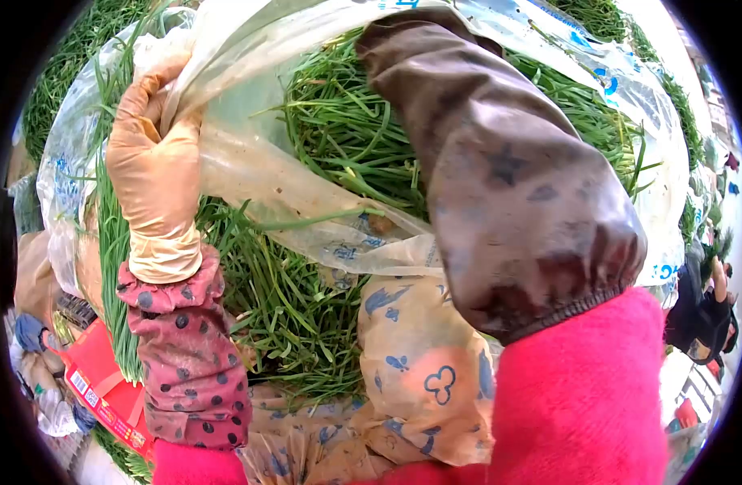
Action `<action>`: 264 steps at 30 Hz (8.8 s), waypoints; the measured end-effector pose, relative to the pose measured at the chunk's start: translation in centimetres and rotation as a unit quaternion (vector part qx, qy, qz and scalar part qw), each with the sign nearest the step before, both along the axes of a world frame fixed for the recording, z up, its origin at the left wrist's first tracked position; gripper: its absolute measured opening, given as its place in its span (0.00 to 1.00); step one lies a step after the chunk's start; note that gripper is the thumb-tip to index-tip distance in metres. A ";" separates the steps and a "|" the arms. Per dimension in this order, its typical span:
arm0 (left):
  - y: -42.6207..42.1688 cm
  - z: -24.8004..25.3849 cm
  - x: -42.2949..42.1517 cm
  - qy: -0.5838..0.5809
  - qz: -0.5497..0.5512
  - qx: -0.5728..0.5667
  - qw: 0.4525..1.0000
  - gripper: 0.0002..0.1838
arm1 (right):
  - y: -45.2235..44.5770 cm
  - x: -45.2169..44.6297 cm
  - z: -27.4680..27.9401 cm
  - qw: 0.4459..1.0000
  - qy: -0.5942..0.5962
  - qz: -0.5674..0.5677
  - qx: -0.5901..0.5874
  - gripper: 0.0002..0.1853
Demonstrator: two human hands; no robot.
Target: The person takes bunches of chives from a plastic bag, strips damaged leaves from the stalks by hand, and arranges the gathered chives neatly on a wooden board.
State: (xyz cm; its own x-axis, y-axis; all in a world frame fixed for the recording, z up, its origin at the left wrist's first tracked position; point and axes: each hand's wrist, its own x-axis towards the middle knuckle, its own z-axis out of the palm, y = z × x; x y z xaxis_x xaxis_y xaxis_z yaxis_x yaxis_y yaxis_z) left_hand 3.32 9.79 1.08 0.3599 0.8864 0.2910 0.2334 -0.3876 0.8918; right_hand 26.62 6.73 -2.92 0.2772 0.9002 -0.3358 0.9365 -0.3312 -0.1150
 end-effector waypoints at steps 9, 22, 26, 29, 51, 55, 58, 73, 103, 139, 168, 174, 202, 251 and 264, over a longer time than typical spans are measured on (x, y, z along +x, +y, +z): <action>0.9 -0.8 -1.3 0.165 -0.005 -0.014 0.986 0.22 | -1.9 0.4 -0.3 0.997 -0.025 -0.038 -0.070 0.25; -5.6 5.2 2.0 0.110 -0.453 -0.211 0.859 0.26 | -3.7 -0.7 2.4 0.981 -0.137 -0.067 -0.123 0.25; -4.2 0.6 3.7 0.466 -0.238 -0.077 0.849 0.25 | -7.4 -0.3 5.1 0.989 -0.067 0.093 0.093 0.29; -0.3 -2.5 2.4 0.128 -0.097 -0.185 0.970 0.18 | -12.3 -0.5 4.0 0.935 -0.038 0.218 0.277 0.32; -8.8 -4.0 3.3 0.303 -0.242 -0.268 0.882 0.42 | -14.7 -4.0 13.8 0.997 0.060 0.046 0.033 0.27; -8.8 -5.0 3.2 0.279 -0.259 -0.245 0.892 0.41 | -9.5 -4.3 12.8 0.988 0.130 0.051 0.061 0.14; -9.4 -4.7 3.5 0.311 -0.251 -0.214 0.891 0.42 | -4.5 -5.1 8.2 0.984 -0.035 0.063 -0.162 0.14; -9.8 -4.2 2.8 0.342 -0.226 -0.284 0.867 0.42 | -7.7 -4.9 8.1 0.943 0.073 0.281 -0.161 0.51; -12.1 -5.2 3.8 -0.063 -0.214 -0.144 0.964 0.26 | -12.4 -1.1 11.7 0.955 0.180 0.117 0.206 0.32; -14.4 2.6 4.3 0.194 -0.350 -0.071 0.914 0.38 | -17.1 7.2 34.2 0.690 0.285 -0.182 0.640 0.13; -22.4 18.0 -11.8 -0.164 -0.069 -0.251 0.952 0.36 | -26.8 -18.4 28.7 0.651 0.685 0.265 0.195 0.35; -20.8 15.9 -15.0 -0.045 -0.001 -0.163 0.986 0.29 | -19.4 -21.5 29.0 0.830 0.508 0.150 0.177 0.43; -16.5 8.9 -33.1 0.107 0.018 -0.064 0.992 0.35 | -10.6 -35.4 19.6 0.833 0.380 0.334 0.222 0.48; -28.7 17.8 -29.0 -0.141 -0.139 -0.495 0.846 0.25 | -28.4 -31.7 16.9 0.476 0.861 0.001 -0.178 0.42; -34.6 17.9 -33.7 -0.054 -0.132 -0.673 0.725 0.35 | -23.4 -30.6 10.8 0.578 0.744 -0.299 0.153 0.15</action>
State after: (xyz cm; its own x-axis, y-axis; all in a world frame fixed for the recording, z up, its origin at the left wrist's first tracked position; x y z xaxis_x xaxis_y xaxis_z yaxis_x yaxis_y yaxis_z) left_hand -30.34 -24.79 19.02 0.6082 0.2972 -0.7361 0.2106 0.8337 0.5105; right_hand -3.96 -16.65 7.88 0.1789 0.8727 -0.4544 -0.5453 -0.2965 -0.7841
